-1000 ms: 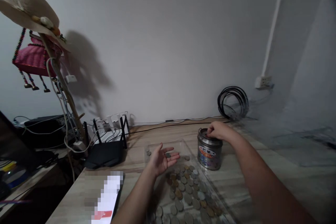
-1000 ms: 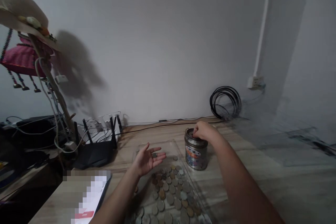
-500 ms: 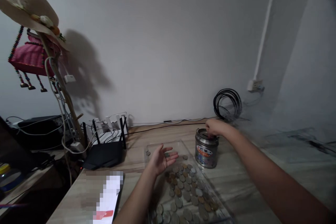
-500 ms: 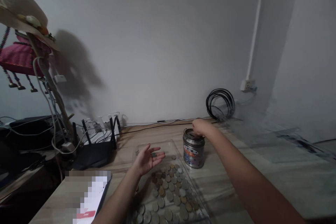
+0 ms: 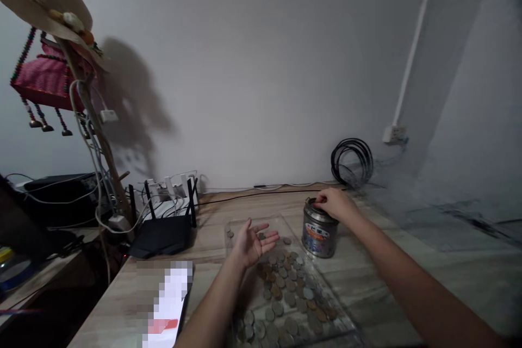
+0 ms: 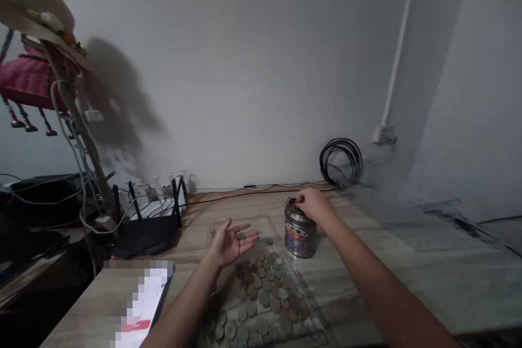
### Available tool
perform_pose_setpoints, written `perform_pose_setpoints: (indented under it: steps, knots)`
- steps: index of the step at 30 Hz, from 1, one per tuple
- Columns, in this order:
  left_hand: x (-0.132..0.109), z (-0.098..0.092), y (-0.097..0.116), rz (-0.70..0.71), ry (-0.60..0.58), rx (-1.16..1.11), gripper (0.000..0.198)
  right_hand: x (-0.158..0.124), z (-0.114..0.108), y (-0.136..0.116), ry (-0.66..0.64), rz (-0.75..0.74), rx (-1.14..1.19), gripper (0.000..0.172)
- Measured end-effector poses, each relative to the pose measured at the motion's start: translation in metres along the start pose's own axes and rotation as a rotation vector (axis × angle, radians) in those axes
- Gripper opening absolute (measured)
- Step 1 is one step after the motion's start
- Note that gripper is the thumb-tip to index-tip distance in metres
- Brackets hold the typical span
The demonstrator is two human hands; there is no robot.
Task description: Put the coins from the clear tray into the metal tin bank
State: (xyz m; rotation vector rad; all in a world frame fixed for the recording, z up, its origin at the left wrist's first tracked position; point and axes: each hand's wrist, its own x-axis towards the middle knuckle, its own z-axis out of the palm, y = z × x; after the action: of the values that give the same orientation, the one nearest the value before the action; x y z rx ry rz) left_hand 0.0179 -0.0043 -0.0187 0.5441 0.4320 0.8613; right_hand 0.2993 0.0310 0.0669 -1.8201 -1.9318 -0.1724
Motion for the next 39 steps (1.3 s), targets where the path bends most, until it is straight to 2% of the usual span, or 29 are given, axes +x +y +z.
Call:
perform_pose_setpoints:
  steps: [2, 4, 7, 9, 11, 13, 16, 18, 20, 22, 25, 28, 31, 33, 34, 36, 39]
  knots:
    - [-0.002, 0.003, -0.001, 0.001, -0.023, -0.009, 0.065, -0.014, 0.002, -0.014, 0.125, -0.087, 0.023, 0.018]
    - [-0.004, 0.007, -0.002, -0.001, -0.057, -0.015, 0.066, -0.035, 0.012, -0.039, 0.187, -0.217, 0.096, 0.023]
    - [-0.007, 0.012, -0.005, 0.001, -0.125, -0.004, 0.061, -0.072, 0.039, -0.085, -0.128, -0.440, 0.221, 0.024]
    - [-0.010, 0.014, -0.006, -0.003, -0.163, 0.011, 0.059, -0.089, 0.055, -0.106, -0.189, -0.474, 0.211, 0.024]
    - [-0.012, 0.016, -0.007, -0.025, -0.195, 0.031, 0.059, -0.096, 0.061, -0.116, -0.189, -0.472, 0.202, 0.023]
    - [-0.013, 0.016, -0.007, -0.070, -0.233, 0.079, 0.062, -0.092, 0.054, -0.112, -0.169, -0.464, 0.177, 0.024]
    - [-0.011, 0.015, -0.008, -0.113, -0.214, 0.238, 0.067, -0.066, 0.025, -0.086, -0.051, -0.343, 0.076, 0.030]
    - [-0.008, 0.012, -0.008, -0.062, -0.110, 0.368, 0.063, -0.044, 0.002, -0.060, 0.036, -0.183, -0.005, 0.029]
    - [-0.005, 0.007, -0.008, 0.017, 0.017, 0.475, 0.057, -0.024, -0.013, -0.034, 0.013, -0.054, -0.096, 0.024]
    - [-0.002, 0.003, -0.008, 0.089, 0.137, 0.564, 0.053, -0.010, -0.018, -0.014, -0.018, -0.015, -0.123, 0.019]
    - [0.000, -0.001, -0.006, 0.190, 0.271, 0.703, 0.051, -0.001, -0.015, -0.002, -0.062, -0.001, -0.123, 0.016]
    - [0.001, -0.003, -0.002, 0.237, 0.322, 0.823, 0.050, -0.004, -0.019, -0.003, -0.093, -0.008, -0.100, 0.015]
    - [0.002, -0.003, 0.000, 0.233, 0.395, 1.084, 0.049, -0.028, -0.029, -0.012, -0.046, -0.046, -0.060, 0.023]
    - [0.003, -0.001, -0.006, 0.193, 0.396, 1.310, 0.051, -0.061, -0.029, -0.019, -0.026, -0.122, -0.018, 0.028]
    - [0.002, 0.000, -0.013, 0.160, 0.365, 1.433, 0.054, -0.082, -0.025, -0.022, -0.038, -0.168, 0.007, 0.027]
    - [-0.002, 0.006, -0.034, 0.085, 0.251, 1.681, 0.067, -0.127, -0.012, -0.027, -0.196, -0.447, 0.109, 0.028]
    - [-0.014, 0.020, -0.068, -0.006, -0.020, 2.068, 0.087, -0.179, 0.011, -0.029, -0.280, -0.549, 0.178, 0.023]
